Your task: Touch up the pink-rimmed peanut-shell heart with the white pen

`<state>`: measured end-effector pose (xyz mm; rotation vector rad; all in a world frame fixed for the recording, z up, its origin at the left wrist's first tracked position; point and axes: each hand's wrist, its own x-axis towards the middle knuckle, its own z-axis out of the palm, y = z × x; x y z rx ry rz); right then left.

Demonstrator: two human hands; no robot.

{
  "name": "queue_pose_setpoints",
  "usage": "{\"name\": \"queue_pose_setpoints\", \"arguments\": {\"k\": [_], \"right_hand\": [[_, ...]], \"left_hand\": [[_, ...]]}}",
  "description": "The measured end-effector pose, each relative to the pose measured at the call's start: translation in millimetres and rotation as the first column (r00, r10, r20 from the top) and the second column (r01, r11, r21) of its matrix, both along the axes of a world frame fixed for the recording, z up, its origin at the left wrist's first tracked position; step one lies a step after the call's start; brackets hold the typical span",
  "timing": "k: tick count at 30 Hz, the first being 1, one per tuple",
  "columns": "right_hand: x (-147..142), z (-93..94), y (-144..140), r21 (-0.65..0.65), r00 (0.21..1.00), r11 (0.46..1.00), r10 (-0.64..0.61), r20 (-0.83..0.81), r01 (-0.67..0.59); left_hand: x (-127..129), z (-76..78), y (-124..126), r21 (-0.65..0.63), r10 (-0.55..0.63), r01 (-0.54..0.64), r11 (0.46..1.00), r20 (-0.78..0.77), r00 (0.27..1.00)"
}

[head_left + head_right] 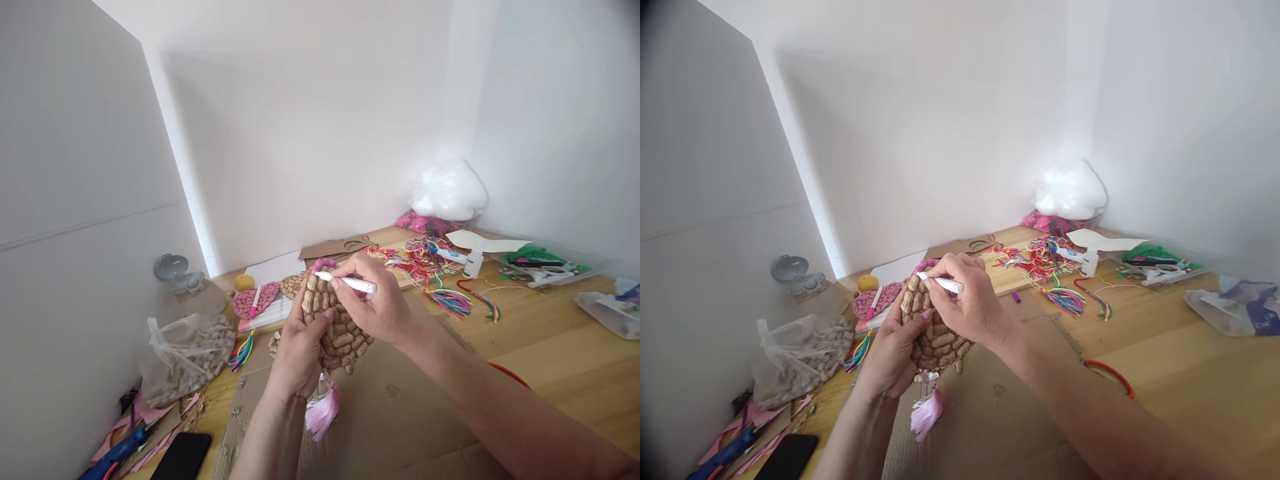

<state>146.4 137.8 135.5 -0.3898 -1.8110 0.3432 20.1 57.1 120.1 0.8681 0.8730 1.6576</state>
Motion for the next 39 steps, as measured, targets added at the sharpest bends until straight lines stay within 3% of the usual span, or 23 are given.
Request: {"name": "queue_pose_setpoints", "arguments": {"k": [4, 13, 21, 25, 30, 35, 39], "right_hand": [[0.2, -1.5, 1.7, 0.055, 0.998, 0.997, -0.06, 0.012, 0.06], [0.2, -2.6, 5.3, -0.058, 0.998, 0.997, 0.06, 0.023, -0.058], [3.5, 1.0, 7.6, -0.002, 0.991, 0.993, 0.12, 0.066, -0.12], [2.4, 1.2, 6.3, 0.003, 0.994, 0.996, 0.092, 0.056, -0.092], [-3.8, -3.3, 2.2, -0.155, 0.993, 0.982, 0.097, -0.06, -0.105], [-11.2, -9.0, 0.1, -0.425, 0.975, 0.884, 0.13, -0.178, -0.196], [-10.2, -9.4, 6.3, -0.477, 0.983, 0.861, 0.127, -0.135, -0.177]], "left_hand": [[0.1, 1.5, -0.2, -0.011, 0.003, -0.003, 1.0, 0.019, 1.0], [-0.3, -0.2, 0.2, -0.025, 0.014, -0.013, 1.0, 0.016, 1.0], [-3.3, -0.8, 0.2, -0.032, 0.006, -0.006, 0.999, -0.006, 1.0], [-1.2, 1.0, -0.1, -0.021, 0.013, -0.012, 1.0, 0.009, 1.0], [2.8, 2.6, -0.7, -0.023, 0.039, -0.039, 0.999, 0.008, 0.999], [2.3, 1.9, 0.1, -0.004, 0.041, -0.041, 0.999, 0.039, 0.998], [1.1, 0.5, 1.5, 0.011, 0.063, -0.063, 0.998, 0.008, 0.998]]}}
